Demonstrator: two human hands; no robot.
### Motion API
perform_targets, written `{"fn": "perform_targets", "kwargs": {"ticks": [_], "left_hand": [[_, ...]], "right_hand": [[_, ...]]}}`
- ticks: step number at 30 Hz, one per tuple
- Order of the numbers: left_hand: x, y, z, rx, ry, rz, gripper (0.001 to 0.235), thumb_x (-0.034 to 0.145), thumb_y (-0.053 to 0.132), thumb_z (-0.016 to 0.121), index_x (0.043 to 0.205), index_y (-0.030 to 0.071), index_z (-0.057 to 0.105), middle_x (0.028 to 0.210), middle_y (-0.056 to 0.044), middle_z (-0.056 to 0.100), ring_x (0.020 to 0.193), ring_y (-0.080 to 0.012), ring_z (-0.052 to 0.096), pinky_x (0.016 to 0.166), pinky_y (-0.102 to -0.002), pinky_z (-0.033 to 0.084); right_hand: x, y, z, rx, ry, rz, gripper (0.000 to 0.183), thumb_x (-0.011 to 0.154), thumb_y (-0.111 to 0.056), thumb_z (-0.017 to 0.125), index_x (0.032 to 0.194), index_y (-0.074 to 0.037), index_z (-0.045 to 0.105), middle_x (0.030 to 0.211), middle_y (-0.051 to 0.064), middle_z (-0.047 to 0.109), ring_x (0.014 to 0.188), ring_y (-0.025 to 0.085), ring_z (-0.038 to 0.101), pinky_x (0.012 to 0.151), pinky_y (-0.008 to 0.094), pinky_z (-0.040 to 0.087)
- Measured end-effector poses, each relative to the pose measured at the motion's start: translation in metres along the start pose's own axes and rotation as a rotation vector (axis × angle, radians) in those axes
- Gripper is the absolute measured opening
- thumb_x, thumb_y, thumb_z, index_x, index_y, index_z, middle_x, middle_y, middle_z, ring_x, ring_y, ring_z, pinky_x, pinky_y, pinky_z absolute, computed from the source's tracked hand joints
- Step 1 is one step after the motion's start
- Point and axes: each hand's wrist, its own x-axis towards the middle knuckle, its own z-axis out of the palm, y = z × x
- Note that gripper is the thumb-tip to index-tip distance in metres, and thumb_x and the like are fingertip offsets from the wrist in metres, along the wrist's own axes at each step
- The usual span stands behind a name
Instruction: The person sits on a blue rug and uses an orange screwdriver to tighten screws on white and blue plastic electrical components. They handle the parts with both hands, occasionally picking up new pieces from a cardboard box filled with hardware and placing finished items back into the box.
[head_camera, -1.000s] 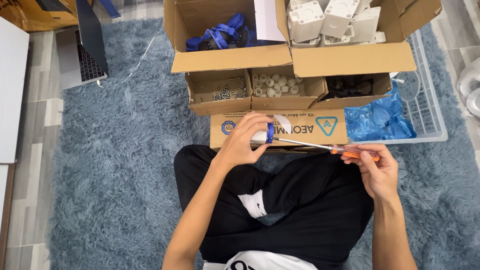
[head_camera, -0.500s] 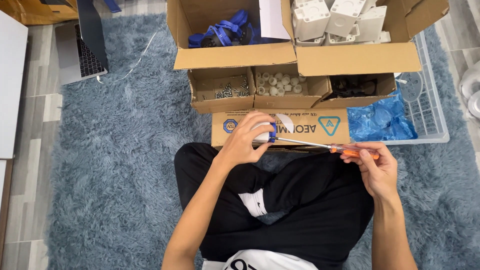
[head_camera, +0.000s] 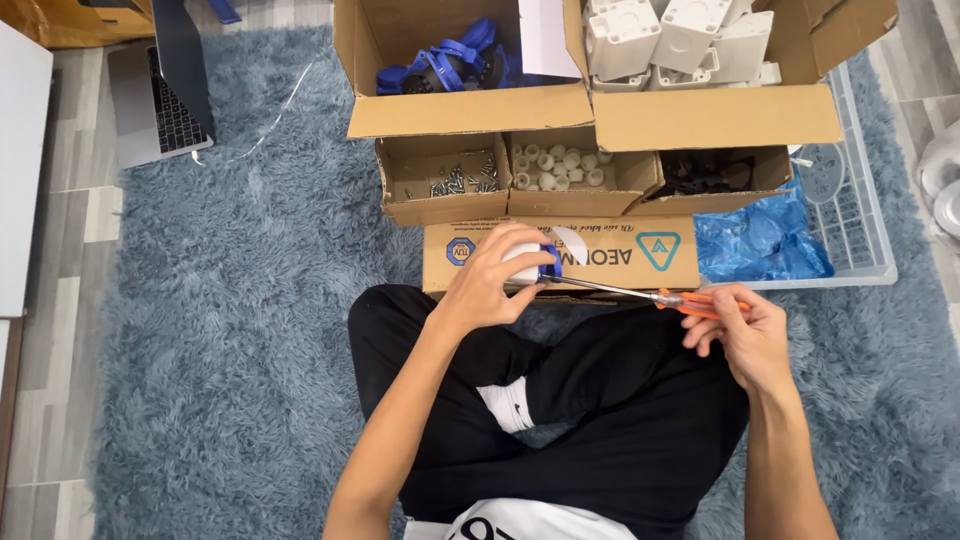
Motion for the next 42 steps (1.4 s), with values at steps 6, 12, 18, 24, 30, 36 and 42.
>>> {"fn": "perform_targets", "kwargs": {"ticks": [6, 12, 18, 24, 30, 36, 42], "left_hand": [[-0.001, -0.002, 0.0, 0.001, -0.003, 0.001, 0.039, 0.093, 0.003, 0.086, 0.128, 0.013, 0.071, 0.138, -0.011, 0.066, 0.131, -0.036, 0.063, 0.117, -0.054, 0.054], [-0.002, -0.003, 0.002, -0.002, 0.0, 0.0, 0.041, 0.091, 0.0, 0.086, 0.127, 0.012, 0.071, 0.138, -0.011, 0.065, 0.13, -0.0358, 0.063, 0.116, -0.053, 0.054], [-0.003, -0.003, 0.002, 0.015, -0.007, -0.009, 0.04, 0.093, 0.002, 0.086, 0.128, 0.013, 0.071, 0.139, -0.01, 0.065, 0.131, -0.0352, 0.062, 0.115, -0.053, 0.055], [-0.001, -0.002, 0.001, 0.002, 0.005, 0.005, 0.036, 0.095, 0.004, 0.086, 0.127, 0.013, 0.071, 0.138, -0.01, 0.066, 0.13, -0.0349, 0.063, 0.115, -0.052, 0.055], [-0.001, -0.002, 0.001, 0.001, 0.002, -0.005, 0.035, 0.096, 0.004, 0.085, 0.127, 0.013, 0.071, 0.138, -0.01, 0.066, 0.13, -0.0348, 0.063, 0.114, -0.052, 0.055], [-0.002, -0.003, 0.002, 0.013, 0.002, -0.008, 0.036, 0.095, 0.004, 0.086, 0.127, 0.014, 0.071, 0.138, -0.009, 0.066, 0.13, -0.0344, 0.063, 0.115, -0.052, 0.055], [-0.001, -0.002, 0.002, 0.0, -0.001, -0.014, 0.036, 0.094, 0.003, 0.085, 0.127, 0.013, 0.072, 0.138, -0.009, 0.066, 0.131, -0.0343, 0.062, 0.115, -0.052, 0.055]], "right_hand": [[0.0, 0.003, -0.007, 0.022, -0.076, -0.115, 0.017, 0.109, -0.005, 0.066, 0.121, 0.006, 0.07, 0.092, 0.024, 0.075, 0.07, 0.026, 0.074, 0.06, 0.028, 0.062], [-0.002, 0.005, -0.009, 0.114, -0.161, -0.214, 0.023, 0.1, 0.007, 0.069, 0.123, 0.002, 0.07, 0.128, 0.021, 0.072, 0.105, 0.031, 0.079, 0.097, 0.037, 0.072], [0.002, 0.017, -0.017, 0.047, -0.183, -0.298, 0.024, 0.093, 0.012, 0.073, 0.106, -0.008, 0.073, 0.134, 0.018, 0.065, 0.13, 0.028, 0.068, 0.119, 0.038, 0.061], [-0.004, -0.01, 0.007, -0.081, -0.039, -0.069, 0.034, 0.119, -0.018, 0.052, 0.129, 0.01, 0.069, 0.098, 0.029, 0.077, 0.07, 0.037, 0.075, 0.071, 0.04, 0.066], [-0.001, -0.005, 0.004, -0.043, -0.042, -0.169, 0.018, 0.109, -0.003, 0.067, 0.122, 0.008, 0.071, 0.11, 0.025, 0.078, 0.083, 0.029, 0.077, 0.073, 0.031, 0.066], [-0.003, 0.001, -0.005, 0.055, -0.114, -0.214, 0.028, 0.096, 0.007, 0.073, 0.124, 0.007, 0.069, 0.126, 0.023, 0.072, 0.101, 0.034, 0.079, 0.099, 0.038, 0.07], [-0.005, -0.01, 0.004, 0.018, -0.15, -0.299, 0.028, 0.099, 0.006, 0.069, 0.126, 0.002, 0.069, 0.139, 0.022, 0.069, 0.127, 0.036, 0.076, 0.116, 0.043, 0.063]]}}
